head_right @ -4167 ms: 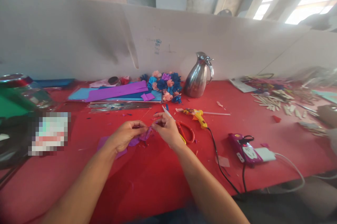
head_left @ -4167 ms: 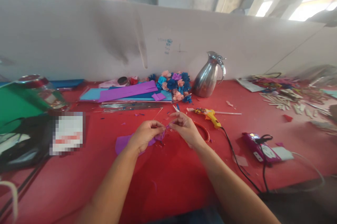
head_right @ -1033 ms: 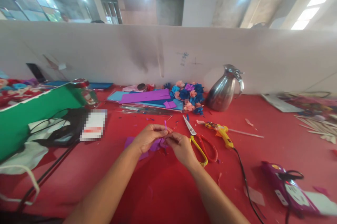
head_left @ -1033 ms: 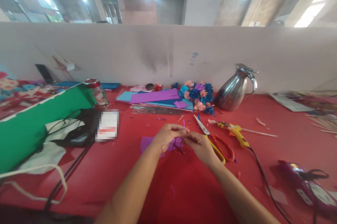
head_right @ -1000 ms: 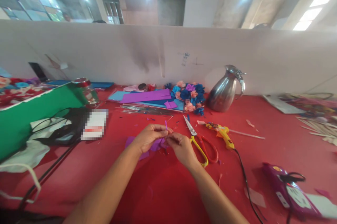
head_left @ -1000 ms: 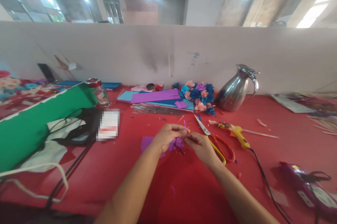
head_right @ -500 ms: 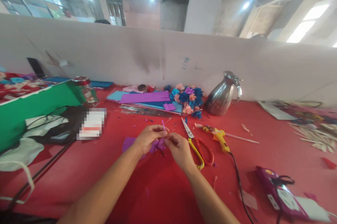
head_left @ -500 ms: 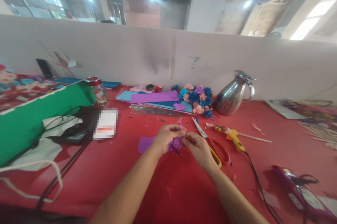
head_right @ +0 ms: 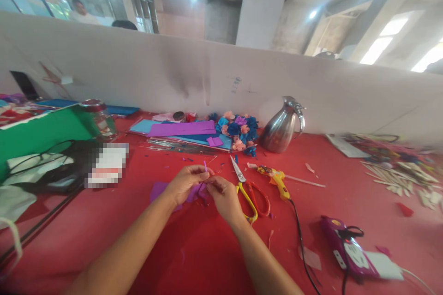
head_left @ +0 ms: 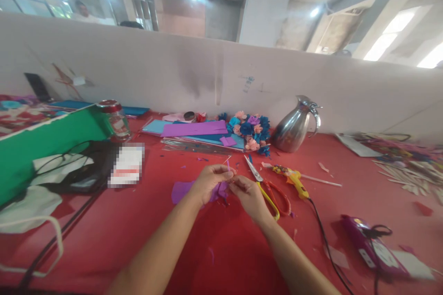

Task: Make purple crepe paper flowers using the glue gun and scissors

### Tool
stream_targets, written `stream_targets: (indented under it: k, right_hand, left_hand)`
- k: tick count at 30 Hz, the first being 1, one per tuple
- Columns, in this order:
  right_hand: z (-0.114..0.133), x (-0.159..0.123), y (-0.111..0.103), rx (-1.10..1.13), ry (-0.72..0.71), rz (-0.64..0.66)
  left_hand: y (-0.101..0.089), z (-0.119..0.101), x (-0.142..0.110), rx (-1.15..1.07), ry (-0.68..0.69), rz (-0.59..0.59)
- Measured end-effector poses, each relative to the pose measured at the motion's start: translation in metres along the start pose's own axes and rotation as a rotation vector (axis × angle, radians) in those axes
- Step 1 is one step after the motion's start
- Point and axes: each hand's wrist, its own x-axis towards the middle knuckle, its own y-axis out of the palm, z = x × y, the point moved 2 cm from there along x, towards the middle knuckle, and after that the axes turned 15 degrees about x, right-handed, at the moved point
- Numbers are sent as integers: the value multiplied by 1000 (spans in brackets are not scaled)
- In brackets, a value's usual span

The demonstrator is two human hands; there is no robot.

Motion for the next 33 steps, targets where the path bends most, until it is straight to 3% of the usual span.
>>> stream_targets:
  k: [7,15,20,28,33]
  right_hand:
    - [6,-2,1,70,18,-24]
    - [7,-6,2,-7,-11,-23]
    - [5,-7,4,-54,-8,3]
    - [-5,-8,3,-187,-10,0]
    - [-9,-9,5,-176,1,-41]
  left_hand:
    - [3,-2,-2,-24,34,29]
    - [10,-3,-11,46,86,-24]
    - [5,6,-16,13,110,-15]
    - [-8,7,-15,-210,179,-114]
    - [-7,9,-15,-199,158,-100]
